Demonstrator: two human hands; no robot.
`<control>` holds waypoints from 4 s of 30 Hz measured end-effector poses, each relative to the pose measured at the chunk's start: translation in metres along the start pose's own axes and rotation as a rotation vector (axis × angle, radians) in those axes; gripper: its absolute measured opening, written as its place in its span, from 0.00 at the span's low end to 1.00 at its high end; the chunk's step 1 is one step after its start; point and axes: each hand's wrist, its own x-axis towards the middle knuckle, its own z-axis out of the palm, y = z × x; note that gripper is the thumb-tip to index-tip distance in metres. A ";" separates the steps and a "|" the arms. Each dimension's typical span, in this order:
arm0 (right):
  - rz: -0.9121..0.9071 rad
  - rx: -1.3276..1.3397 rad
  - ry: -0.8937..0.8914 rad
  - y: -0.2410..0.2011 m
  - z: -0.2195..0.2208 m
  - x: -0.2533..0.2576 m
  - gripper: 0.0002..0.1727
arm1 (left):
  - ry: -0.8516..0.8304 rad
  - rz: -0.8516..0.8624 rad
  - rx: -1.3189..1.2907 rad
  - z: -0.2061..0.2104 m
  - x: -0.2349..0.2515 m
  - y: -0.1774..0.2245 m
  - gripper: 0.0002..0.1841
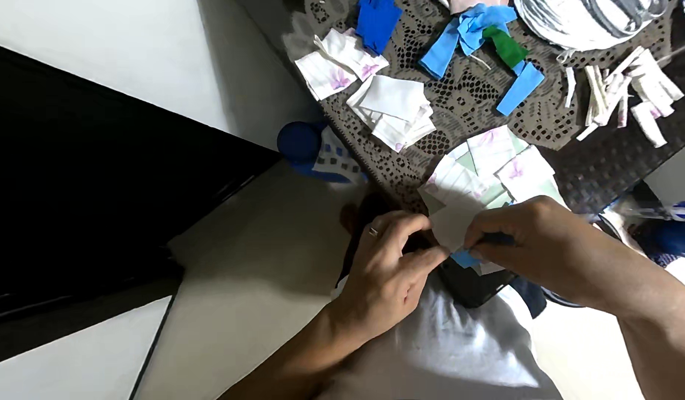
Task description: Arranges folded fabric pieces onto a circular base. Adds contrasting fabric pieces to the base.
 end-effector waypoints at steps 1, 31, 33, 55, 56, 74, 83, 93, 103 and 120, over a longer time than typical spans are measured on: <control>0.003 -0.010 -0.017 -0.001 0.000 0.003 0.05 | -0.002 0.007 0.009 0.000 -0.002 -0.001 0.14; 0.012 -0.257 -0.215 -0.020 -0.009 0.033 0.08 | 0.060 0.052 -0.002 0.009 -0.029 -0.009 0.15; 0.003 -0.257 -0.198 -0.019 -0.008 0.033 0.08 | 0.057 0.052 -0.001 0.008 -0.029 -0.009 0.15; 0.015 -0.267 -0.207 -0.012 -0.006 0.033 0.09 | -0.047 0.105 0.094 0.011 -0.025 -0.007 0.22; 0.031 -0.272 -0.230 -0.013 -0.007 0.034 0.08 | -0.056 0.112 0.097 0.011 -0.025 -0.007 0.22; 0.014 -0.303 -0.122 -0.021 -0.004 0.027 0.07 | -0.104 0.141 0.155 0.012 -0.020 -0.011 0.24; -0.006 -0.459 -0.053 -0.019 -0.001 0.025 0.07 | -0.112 0.097 0.131 0.011 -0.019 -0.009 0.25; -0.066 -0.286 0.170 -0.005 -0.017 0.005 0.07 | -0.126 0.091 0.132 0.009 -0.015 -0.007 0.24; -0.156 0.247 0.378 0.063 -0.052 -0.021 0.10 | 0.039 0.020 -0.112 -0.012 -0.002 -0.007 0.17; 0.185 0.350 0.911 0.100 -0.011 -0.071 0.08 | -0.424 0.062 0.339 0.069 0.083 0.038 0.42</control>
